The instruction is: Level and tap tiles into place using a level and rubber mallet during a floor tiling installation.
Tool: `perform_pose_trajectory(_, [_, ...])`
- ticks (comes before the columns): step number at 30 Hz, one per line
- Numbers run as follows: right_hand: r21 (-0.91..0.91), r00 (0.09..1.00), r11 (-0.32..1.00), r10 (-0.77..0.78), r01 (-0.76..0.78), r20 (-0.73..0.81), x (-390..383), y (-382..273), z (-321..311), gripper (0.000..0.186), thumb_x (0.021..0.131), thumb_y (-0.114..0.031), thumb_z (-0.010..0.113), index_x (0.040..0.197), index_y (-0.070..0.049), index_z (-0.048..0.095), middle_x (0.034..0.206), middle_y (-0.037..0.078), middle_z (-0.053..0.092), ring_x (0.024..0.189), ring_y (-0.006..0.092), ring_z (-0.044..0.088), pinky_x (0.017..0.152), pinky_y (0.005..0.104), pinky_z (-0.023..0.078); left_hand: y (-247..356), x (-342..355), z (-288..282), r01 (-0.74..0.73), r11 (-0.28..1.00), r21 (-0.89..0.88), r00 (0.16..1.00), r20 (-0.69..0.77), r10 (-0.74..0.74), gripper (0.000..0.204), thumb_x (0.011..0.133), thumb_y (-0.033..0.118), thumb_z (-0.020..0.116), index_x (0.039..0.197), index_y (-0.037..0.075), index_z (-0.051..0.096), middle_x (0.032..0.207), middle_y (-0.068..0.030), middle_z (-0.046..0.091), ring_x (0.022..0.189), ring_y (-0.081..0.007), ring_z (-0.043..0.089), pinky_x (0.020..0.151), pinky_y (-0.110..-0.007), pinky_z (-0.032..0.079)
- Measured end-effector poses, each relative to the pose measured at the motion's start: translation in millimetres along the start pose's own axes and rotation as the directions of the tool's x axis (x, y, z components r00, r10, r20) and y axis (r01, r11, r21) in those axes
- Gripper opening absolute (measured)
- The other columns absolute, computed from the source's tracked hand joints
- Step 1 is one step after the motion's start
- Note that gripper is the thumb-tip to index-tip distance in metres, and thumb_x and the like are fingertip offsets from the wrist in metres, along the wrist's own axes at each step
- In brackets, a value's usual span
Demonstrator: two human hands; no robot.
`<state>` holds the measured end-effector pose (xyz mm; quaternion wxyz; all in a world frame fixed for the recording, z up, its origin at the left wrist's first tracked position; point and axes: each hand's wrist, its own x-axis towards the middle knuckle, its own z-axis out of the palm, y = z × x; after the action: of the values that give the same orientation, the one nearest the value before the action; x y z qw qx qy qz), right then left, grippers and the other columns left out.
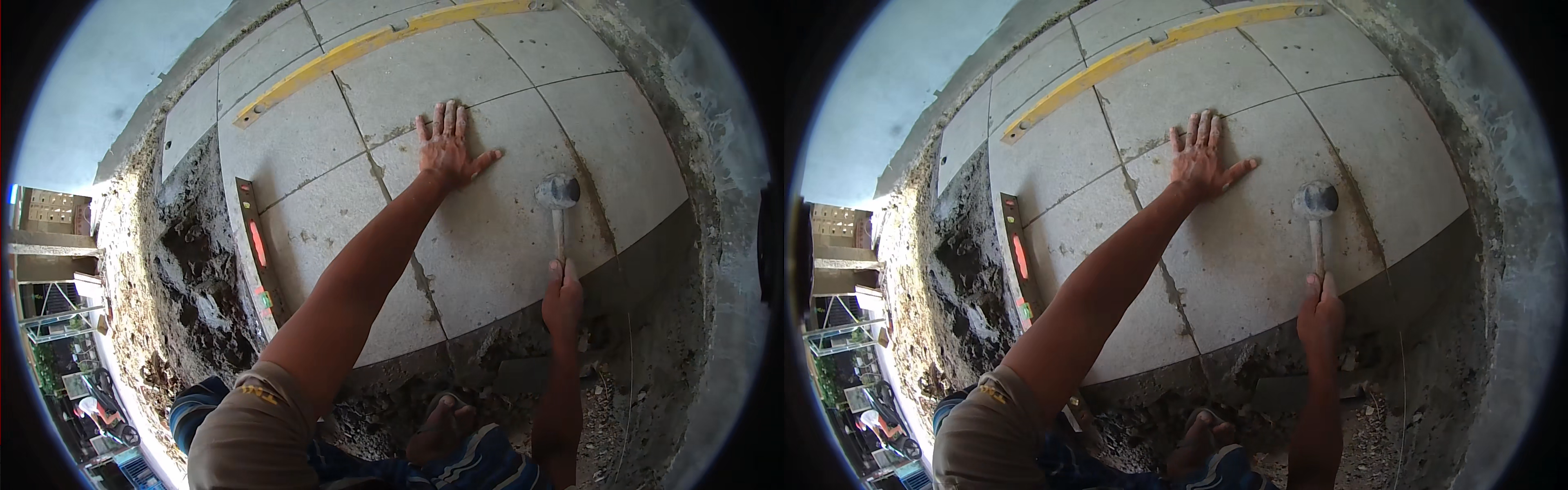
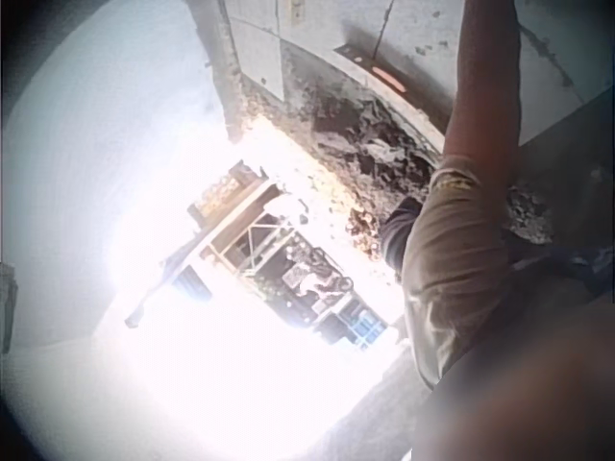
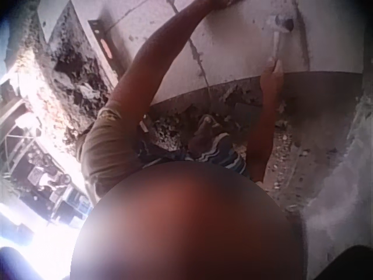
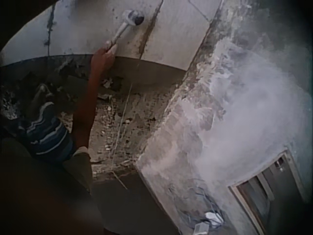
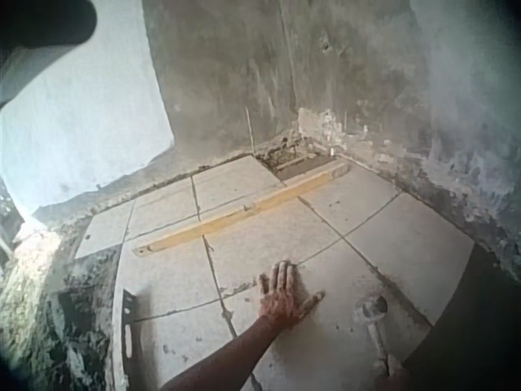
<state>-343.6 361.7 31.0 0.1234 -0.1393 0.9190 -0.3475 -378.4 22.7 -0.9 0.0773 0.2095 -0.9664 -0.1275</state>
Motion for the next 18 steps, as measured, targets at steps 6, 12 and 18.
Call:
perform_pose_trajectory(6, [0.015,1.0,1.0,0.017,-0.017,-0.012,-15,3,-3,0.055,0.111,-0.045,0.048,0.121,0.007,0.063,0.089,0.033,0.065,0.087,0.0533,0.064,0.074,0.0535,0.05,7,-25,-3,-0.108,0.994,0.0,0.992,0.066,0.108,0.119,0.09,0.09,0.04,0.168,0.002,0.023,0.177,-0.0203,0.014,0.165,-0.0373,0.006,0.128,-0.065,-0.002])
perform_pose_trajectory(12, [0.03,0.997,0.999,-0.016,0.018,-0.073,-62,2,-35,0.041,0.111,-0.036,0.053,0.119,0.003,0.063,0.088,0.028,0.067,0.083,0.0484,0.066,0.07,0.05,0.049,66,-165,-34,-0.369,0.927,-0.074,0.909,0.18,0.376,0.109,0.092,0.083,0.049,0.168,0.007,0.028,0.175,-0.0205,0.018,0.164,-0.0385,0.009,0.127,-0.069,0.001])
perform_pose_trajectory(18, [0.211,0.968,0.976,0.107,-0.058,-0.225,-99,34,-32,0.037,0.112,-0.032,0.053,0.123,0.002,0.061,0.095,0.024,0.068,0.085,0.0453,0.066,0.071,0.0486,0.05,70,-214,-1,-0.394,0.908,-0.145,0.898,0.148,0.414,0.089,0.1,0.075,0.043,0.169,0.021,0.028,0.176,-0.0162,0.02,0.164,-0.0357,0.01,0.128,-0.067,0.002])
